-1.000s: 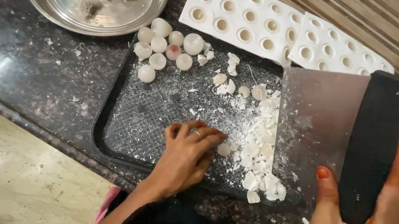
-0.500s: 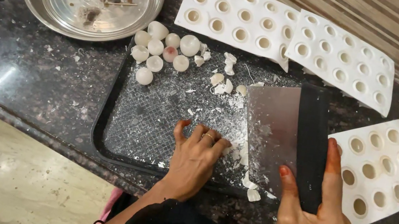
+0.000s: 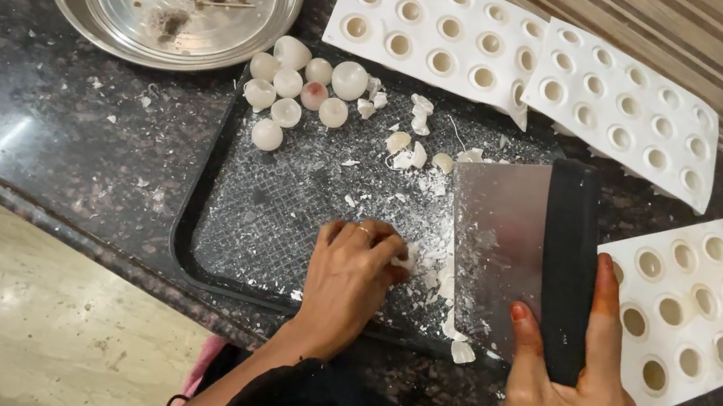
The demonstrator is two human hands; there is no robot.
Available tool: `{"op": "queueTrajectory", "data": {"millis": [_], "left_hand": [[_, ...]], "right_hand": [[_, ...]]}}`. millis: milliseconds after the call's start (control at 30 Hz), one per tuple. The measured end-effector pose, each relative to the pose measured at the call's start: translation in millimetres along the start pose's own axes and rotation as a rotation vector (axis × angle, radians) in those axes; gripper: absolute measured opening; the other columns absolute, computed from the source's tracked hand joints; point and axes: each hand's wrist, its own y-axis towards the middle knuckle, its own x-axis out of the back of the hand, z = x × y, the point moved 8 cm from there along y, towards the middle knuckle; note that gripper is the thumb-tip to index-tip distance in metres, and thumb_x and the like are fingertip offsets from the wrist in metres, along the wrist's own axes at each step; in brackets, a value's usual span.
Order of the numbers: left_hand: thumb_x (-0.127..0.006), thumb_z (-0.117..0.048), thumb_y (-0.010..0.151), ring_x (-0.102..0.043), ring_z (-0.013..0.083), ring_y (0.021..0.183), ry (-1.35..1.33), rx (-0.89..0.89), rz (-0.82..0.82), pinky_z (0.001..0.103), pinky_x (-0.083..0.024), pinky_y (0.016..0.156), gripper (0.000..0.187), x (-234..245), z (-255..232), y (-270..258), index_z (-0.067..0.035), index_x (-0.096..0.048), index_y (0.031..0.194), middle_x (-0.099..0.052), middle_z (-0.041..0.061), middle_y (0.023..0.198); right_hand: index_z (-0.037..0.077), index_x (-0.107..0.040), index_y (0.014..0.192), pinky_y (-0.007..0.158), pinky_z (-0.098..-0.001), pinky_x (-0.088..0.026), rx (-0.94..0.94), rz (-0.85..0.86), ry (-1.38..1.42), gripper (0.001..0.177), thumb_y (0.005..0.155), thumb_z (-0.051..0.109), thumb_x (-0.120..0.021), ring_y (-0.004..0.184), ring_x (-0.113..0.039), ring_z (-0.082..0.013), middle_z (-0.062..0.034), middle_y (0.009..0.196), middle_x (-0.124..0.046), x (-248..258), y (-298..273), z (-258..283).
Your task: The person chops white wax chunks into smaller pieces on a black tray using a dough scraper, repeatedly gathering and repositioning the pile with their free hand. Candle molds and finished round candles sit on the counter beside the work area.
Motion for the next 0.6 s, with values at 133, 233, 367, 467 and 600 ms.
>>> {"op": "queueTrajectory", "data": {"millis": [133,233,367,467,600], "left_hand": [[-0.08,-0.018,0.082,-0.065,0.0263,0.104,-0.045,0.032,0.039,0.046,-0.04,0.097,0.02,-6.8,-1.1,6.3,-0.011,-0.074,0.1,-0.073,0.007,0.108],[-0.081,-0.02,0.08,-0.064,0.0283,0.104,-0.056,0.031,0.051,0.048,-0.038,0.099,0.03,-1.2,-4.2,6.3,-0.012,-0.072,0.107,-0.073,0.008,0.106],[-0.081,-0.021,0.078,-0.061,0.0298,0.108,-0.047,0.074,0.036,0.051,-0.034,0.101,0.041,13.8,1.0,1.1,-0.01,-0.069,0.116,-0.071,0.009,0.111],[-0.079,-0.022,0.081,-0.06,0.0292,0.111,-0.016,0.097,-0.013,0.052,-0.032,0.102,0.041,26.0,7.4,-6.3,-0.01,-0.067,0.119,-0.07,0.008,0.114],[-0.075,-0.02,0.088,-0.059,0.0262,0.114,0.041,0.084,-0.139,0.055,-0.027,0.106,0.036,37.8,13.0,-16.6,-0.011,-0.065,0.122,-0.07,0.005,0.114]], "right_hand": [[0.001,-0.053,0.15,0.086,-0.0343,-0.058,0.099,0.001,0.011,0.068,0.087,-0.002,-0.079,0.105,-0.069,-0.0212,-0.0219,0.133,-0.068,-7.4,-4.8,-1.2],[0.006,-0.056,0.151,0.081,-0.0355,-0.057,0.029,0.036,-0.058,0.069,0.087,0.003,-0.082,0.096,-0.071,-0.0192,-0.0202,0.122,-0.073,-14.5,-2.6,-5.8],[0.009,-0.056,0.15,0.076,-0.0331,-0.057,-0.04,0.058,-0.061,0.07,0.086,0.006,-0.083,0.09,-0.074,-0.0183,-0.0187,0.115,-0.076,-17.8,0.0,-10.3],[0.007,-0.054,0.152,0.084,-0.0316,-0.057,0.079,0.002,-0.031,0.068,0.09,0.004,-0.081,0.1,-0.072,-0.0211,-0.02,0.125,-0.073,-7.5,-0.3,2.6],[0.003,-0.047,0.153,0.102,-0.0341,-0.057,0.302,-0.086,-0.084,0.063,0.097,0.001,-0.077,0.118,-0.07,-0.0274,-0.0241,0.137,-0.065,-0.9,-3.1,26.6]]}}
